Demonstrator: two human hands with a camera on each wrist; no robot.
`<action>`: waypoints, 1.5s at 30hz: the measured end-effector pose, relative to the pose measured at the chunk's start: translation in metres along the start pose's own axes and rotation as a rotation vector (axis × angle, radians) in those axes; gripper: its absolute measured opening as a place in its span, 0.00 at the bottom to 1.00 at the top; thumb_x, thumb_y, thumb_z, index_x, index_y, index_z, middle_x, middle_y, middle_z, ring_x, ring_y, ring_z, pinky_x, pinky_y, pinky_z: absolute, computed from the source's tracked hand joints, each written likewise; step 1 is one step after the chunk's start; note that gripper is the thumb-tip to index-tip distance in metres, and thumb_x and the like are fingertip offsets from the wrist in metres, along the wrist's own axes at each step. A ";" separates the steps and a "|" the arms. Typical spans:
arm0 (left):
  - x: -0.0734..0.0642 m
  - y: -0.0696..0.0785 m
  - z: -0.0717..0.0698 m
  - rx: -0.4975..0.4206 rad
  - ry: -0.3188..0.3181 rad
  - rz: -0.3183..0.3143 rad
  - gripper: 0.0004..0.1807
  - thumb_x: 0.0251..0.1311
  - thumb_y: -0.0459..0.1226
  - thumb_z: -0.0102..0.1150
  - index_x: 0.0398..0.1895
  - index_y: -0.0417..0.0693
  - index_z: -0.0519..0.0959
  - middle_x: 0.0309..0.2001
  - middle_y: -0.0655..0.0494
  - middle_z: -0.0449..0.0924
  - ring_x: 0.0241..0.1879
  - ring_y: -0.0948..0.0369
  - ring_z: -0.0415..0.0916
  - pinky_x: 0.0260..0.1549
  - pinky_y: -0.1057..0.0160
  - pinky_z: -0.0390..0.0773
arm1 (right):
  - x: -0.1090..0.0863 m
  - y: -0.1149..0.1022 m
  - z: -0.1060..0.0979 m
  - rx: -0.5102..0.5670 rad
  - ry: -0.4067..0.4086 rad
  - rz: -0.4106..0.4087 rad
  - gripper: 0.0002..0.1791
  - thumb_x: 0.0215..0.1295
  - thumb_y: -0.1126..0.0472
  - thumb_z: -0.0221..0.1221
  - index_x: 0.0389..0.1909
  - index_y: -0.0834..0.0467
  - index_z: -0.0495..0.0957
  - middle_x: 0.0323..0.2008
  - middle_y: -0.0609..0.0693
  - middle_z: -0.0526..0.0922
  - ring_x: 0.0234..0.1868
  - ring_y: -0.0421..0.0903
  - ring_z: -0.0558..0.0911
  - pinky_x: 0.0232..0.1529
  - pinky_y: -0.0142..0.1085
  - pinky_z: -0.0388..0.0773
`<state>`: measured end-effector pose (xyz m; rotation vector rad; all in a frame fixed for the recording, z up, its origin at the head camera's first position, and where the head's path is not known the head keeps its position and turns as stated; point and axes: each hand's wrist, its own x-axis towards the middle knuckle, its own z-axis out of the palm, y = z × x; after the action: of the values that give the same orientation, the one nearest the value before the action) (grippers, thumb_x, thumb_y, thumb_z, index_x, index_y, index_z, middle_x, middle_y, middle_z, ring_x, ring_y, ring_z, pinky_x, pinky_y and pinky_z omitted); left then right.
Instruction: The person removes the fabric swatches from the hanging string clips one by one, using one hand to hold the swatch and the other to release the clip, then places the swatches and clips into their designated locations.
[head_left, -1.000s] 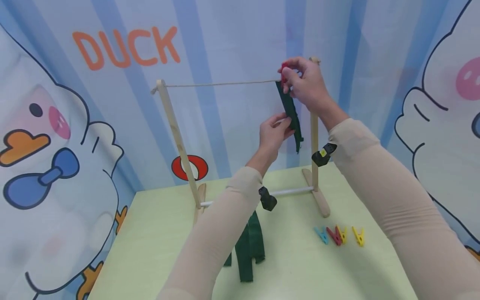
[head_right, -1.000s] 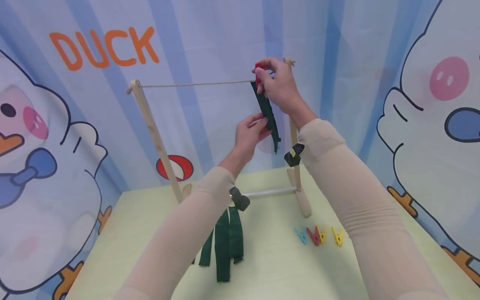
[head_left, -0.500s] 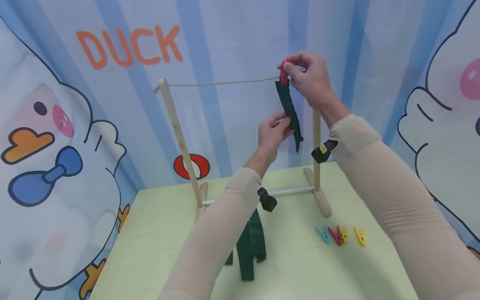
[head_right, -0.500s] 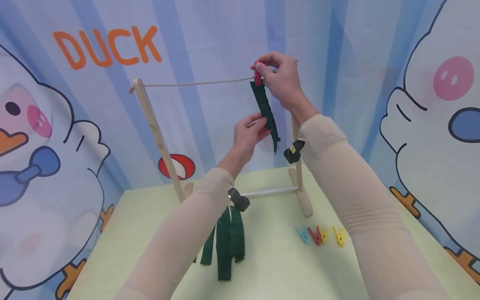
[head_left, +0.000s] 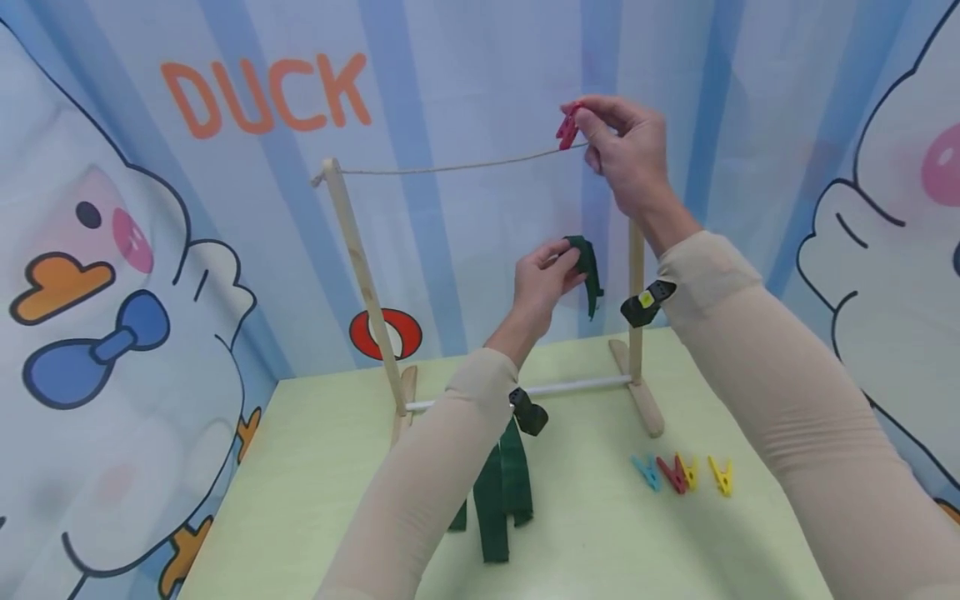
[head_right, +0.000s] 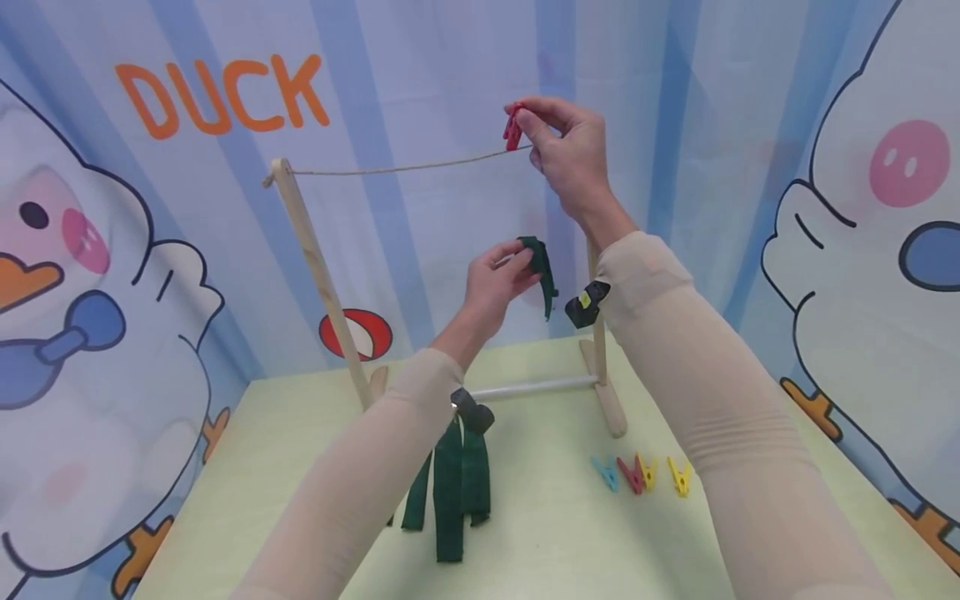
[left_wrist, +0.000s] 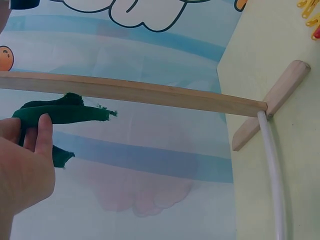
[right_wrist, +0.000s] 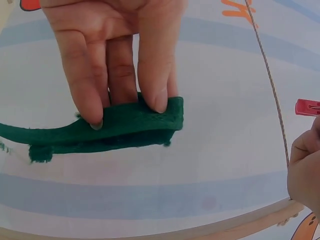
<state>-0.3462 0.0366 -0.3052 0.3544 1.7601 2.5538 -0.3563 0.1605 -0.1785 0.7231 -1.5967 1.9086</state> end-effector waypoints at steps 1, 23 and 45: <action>0.000 0.000 -0.001 -0.003 0.000 -0.002 0.13 0.67 0.31 0.61 0.53 0.36 0.81 0.44 0.49 0.82 0.33 0.60 0.81 0.44 0.63 0.84 | 0.000 0.000 0.001 0.010 -0.003 -0.008 0.11 0.66 0.63 0.63 0.46 0.63 0.85 0.46 0.57 0.86 0.18 0.45 0.64 0.18 0.28 0.63; -0.029 -0.031 -0.043 0.000 -0.035 -0.047 0.13 0.66 0.29 0.62 0.53 0.35 0.79 0.45 0.45 0.82 0.35 0.58 0.83 0.47 0.58 0.83 | -0.077 0.029 -0.048 -0.244 -0.014 0.143 0.18 0.72 0.56 0.60 0.56 0.62 0.76 0.41 0.54 0.79 0.36 0.47 0.76 0.31 0.26 0.78; -0.056 -0.075 -0.091 0.083 -0.039 -0.148 0.26 0.67 0.30 0.61 0.68 0.49 0.73 0.47 0.43 0.84 0.33 0.60 0.83 0.49 0.52 0.82 | -0.167 0.064 -0.118 -0.506 -0.070 0.229 0.17 0.74 0.59 0.58 0.54 0.69 0.76 0.37 0.40 0.82 0.32 0.39 0.77 0.31 0.25 0.76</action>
<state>-0.3182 -0.0276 -0.4153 0.2633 1.8102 2.3636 -0.2896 0.2560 -0.3584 0.4073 -2.1672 1.5284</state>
